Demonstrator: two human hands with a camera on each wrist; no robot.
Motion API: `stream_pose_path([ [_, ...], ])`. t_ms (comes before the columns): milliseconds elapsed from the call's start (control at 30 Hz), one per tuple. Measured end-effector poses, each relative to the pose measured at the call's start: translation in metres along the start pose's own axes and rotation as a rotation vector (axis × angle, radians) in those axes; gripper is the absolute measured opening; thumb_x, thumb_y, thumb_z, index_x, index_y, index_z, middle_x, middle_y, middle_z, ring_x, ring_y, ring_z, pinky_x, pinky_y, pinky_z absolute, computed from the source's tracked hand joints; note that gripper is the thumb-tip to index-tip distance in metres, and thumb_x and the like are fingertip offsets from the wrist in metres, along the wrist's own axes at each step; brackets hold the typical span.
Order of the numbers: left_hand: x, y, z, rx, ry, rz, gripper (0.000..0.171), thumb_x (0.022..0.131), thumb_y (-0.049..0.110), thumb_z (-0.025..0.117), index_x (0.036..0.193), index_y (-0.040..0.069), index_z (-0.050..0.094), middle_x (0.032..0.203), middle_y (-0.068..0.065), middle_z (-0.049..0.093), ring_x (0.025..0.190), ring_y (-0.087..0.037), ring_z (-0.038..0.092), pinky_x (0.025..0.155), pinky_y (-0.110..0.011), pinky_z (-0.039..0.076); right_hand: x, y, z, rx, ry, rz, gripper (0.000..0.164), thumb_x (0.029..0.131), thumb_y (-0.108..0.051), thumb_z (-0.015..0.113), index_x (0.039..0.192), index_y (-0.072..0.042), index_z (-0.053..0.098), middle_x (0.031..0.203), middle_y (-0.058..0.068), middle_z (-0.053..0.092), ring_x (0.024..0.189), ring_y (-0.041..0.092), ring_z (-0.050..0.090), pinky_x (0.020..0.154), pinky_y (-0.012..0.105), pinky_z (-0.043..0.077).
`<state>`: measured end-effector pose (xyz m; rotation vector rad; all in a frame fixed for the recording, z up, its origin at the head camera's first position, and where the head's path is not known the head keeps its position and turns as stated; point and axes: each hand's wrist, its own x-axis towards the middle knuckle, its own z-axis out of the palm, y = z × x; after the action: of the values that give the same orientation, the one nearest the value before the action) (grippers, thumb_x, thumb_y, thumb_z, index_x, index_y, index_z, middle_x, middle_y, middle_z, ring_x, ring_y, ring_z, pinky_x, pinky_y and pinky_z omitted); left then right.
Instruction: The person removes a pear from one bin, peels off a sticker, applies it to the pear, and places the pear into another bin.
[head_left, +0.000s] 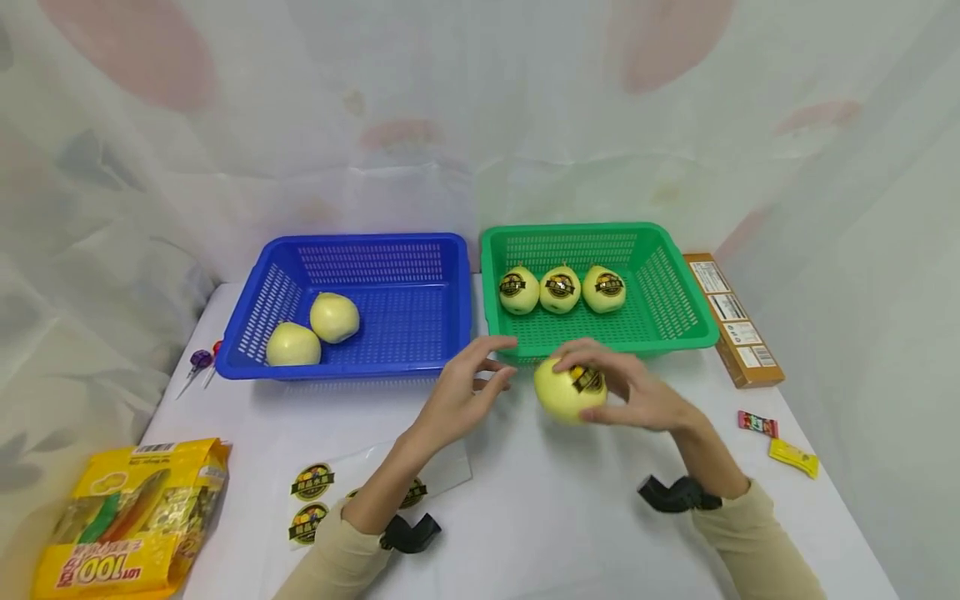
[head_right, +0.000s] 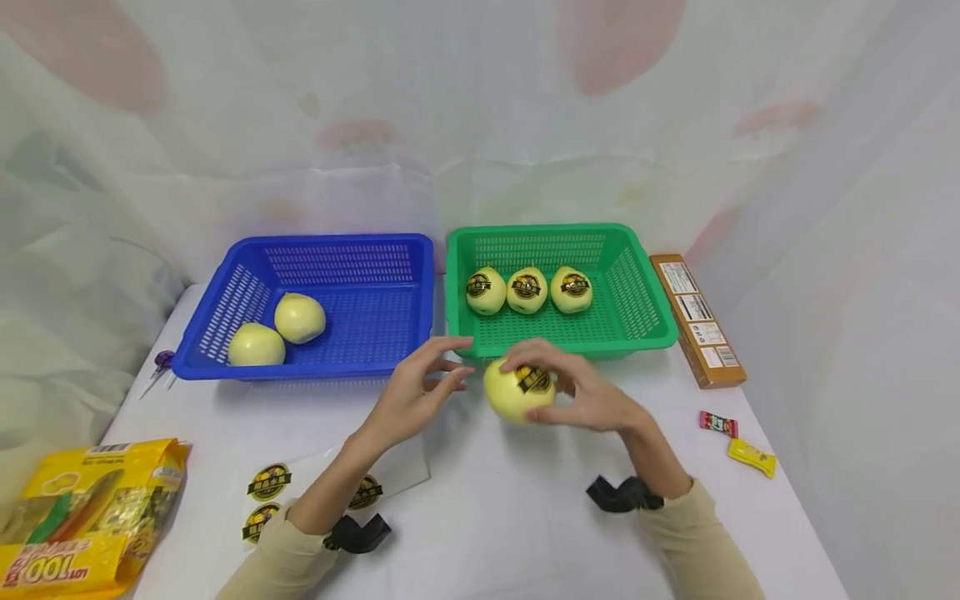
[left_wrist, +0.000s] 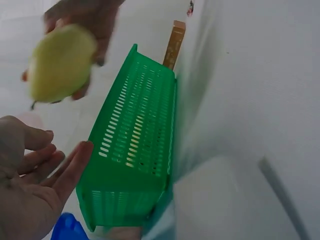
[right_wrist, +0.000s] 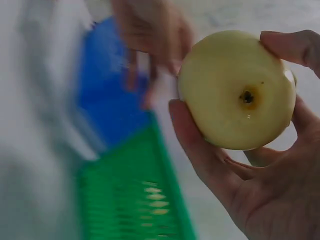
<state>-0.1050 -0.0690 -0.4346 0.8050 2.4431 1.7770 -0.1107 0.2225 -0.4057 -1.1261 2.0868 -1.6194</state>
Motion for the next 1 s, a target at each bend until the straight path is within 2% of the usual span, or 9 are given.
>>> stream_pose_path([
  [100, 0.011, -0.002, 0.006, -0.005, -0.001, -0.032, 0.042, 0.107, 0.003, 0.065, 0.149, 0.0, 0.059, 0.148, -0.022, 0.063, 0.105, -0.034, 0.079, 0.087, -0.027, 0.069, 0.029, -0.015, -0.036, -0.005, 0.02, 0.003, 0.056, 0.089, 0.012, 0.073, 0.142, 0.002, 0.058, 0.151, 0.003, 0.056, 0.136, 0.017, 0.056, 0.096, 0.028, 0.062],
  [233, 0.021, -0.008, 0.014, -0.025, -0.004, -0.091, 0.036, 0.108, 0.002, 0.063, 0.144, -0.004, 0.063, 0.139, -0.023, 0.066, 0.102, -0.039, 0.079, 0.086, -0.033, 0.071, 0.074, -0.011, -0.072, -0.076, -0.016, 0.173, 0.052, 0.096, 0.0, 0.075, 0.146, -0.006, 0.06, 0.151, 0.004, 0.058, 0.129, 0.023, 0.06, 0.094, 0.032, 0.062],
  [367, 0.026, -0.013, 0.02, -0.036, 0.035, -0.116, 0.029, 0.108, -0.001, 0.059, 0.135, -0.002, 0.07, 0.128, -0.023, 0.069, 0.096, -0.038, 0.08, 0.083, -0.046, 0.071, 0.112, 0.01, -0.09, -0.146, -0.137, 0.379, 0.051, 0.099, -0.014, 0.076, 0.148, -0.013, 0.061, 0.161, 0.008, 0.055, 0.146, 0.031, 0.054, 0.101, 0.041, 0.061],
  [467, 0.027, -0.013, 0.023, -0.026, 0.069, -0.112, 0.026, 0.108, -0.001, 0.06, 0.131, 0.0, 0.074, 0.124, -0.022, 0.071, 0.091, -0.035, 0.08, 0.081, -0.051, 0.07, 0.129, 0.022, -0.095, -0.14, -0.239, 0.55, 0.053, 0.098, -0.021, 0.079, 0.148, -0.017, 0.062, 0.168, 0.007, 0.047, 0.156, 0.033, 0.044, 0.097, 0.05, 0.065],
  [567, 0.027, -0.013, 0.025, -0.034, 0.084, -0.109, 0.025, 0.108, -0.001, 0.06, 0.129, -0.002, 0.074, 0.123, -0.021, 0.072, 0.091, -0.038, 0.08, 0.081, -0.052, 0.07, 0.139, 0.029, -0.095, -0.119, -0.337, 0.67, 0.058, 0.097, -0.025, 0.081, 0.151, -0.02, 0.059, 0.171, 0.005, 0.04, 0.155, 0.031, 0.043, 0.094, 0.051, 0.068],
  [667, 0.026, -0.014, 0.025, -0.043, 0.092, -0.107, 0.025, 0.108, -0.001, 0.061, 0.13, -0.003, 0.073, 0.124, -0.025, 0.071, 0.092, -0.042, 0.08, 0.081, -0.049, 0.07, 0.147, 0.033, -0.091, -0.104, -0.411, 0.726, 0.061, 0.098, -0.028, 0.081, 0.155, -0.024, 0.058, 0.17, 0.006, 0.039, 0.142, 0.028, 0.054, 0.093, 0.046, 0.069],
  [800, 0.026, -0.014, 0.026, -0.053, 0.1, -0.111, 0.025, 0.108, -0.001, 0.06, 0.13, -0.004, 0.073, 0.127, -0.029, 0.07, 0.094, -0.045, 0.08, 0.081, -0.05, 0.07, 0.152, 0.041, -0.085, -0.047, -0.449, 0.786, 0.059, 0.1, -0.026, 0.079, 0.155, -0.021, 0.058, 0.166, 0.009, 0.042, 0.121, 0.024, 0.063, 0.092, 0.042, 0.069],
  [900, 0.026, -0.016, 0.027, -0.052, 0.105, -0.113, 0.024, 0.108, -0.001, 0.06, 0.129, -0.004, 0.073, 0.126, -0.027, 0.071, 0.093, -0.045, 0.08, 0.081, -0.054, 0.069, 0.153, 0.047, -0.082, -0.006, -0.46, 0.834, 0.056, 0.104, -0.023, 0.074, 0.156, -0.018, 0.055, 0.167, 0.008, 0.042, 0.118, 0.02, 0.06, 0.089, 0.035, 0.066],
  [1000, 0.026, -0.017, 0.028, -0.046, 0.106, -0.111, 0.024, 0.108, -0.001, 0.061, 0.129, -0.002, 0.074, 0.126, -0.026, 0.071, 0.092, -0.044, 0.08, 0.08, -0.056, 0.069, 0.152, 0.054, -0.082, 0.015, -0.463, 0.855, 0.055, 0.106, -0.019, 0.068, 0.159, -0.018, 0.053, 0.17, 0.007, 0.04, 0.125, 0.022, 0.055, 0.087, 0.033, 0.063],
])
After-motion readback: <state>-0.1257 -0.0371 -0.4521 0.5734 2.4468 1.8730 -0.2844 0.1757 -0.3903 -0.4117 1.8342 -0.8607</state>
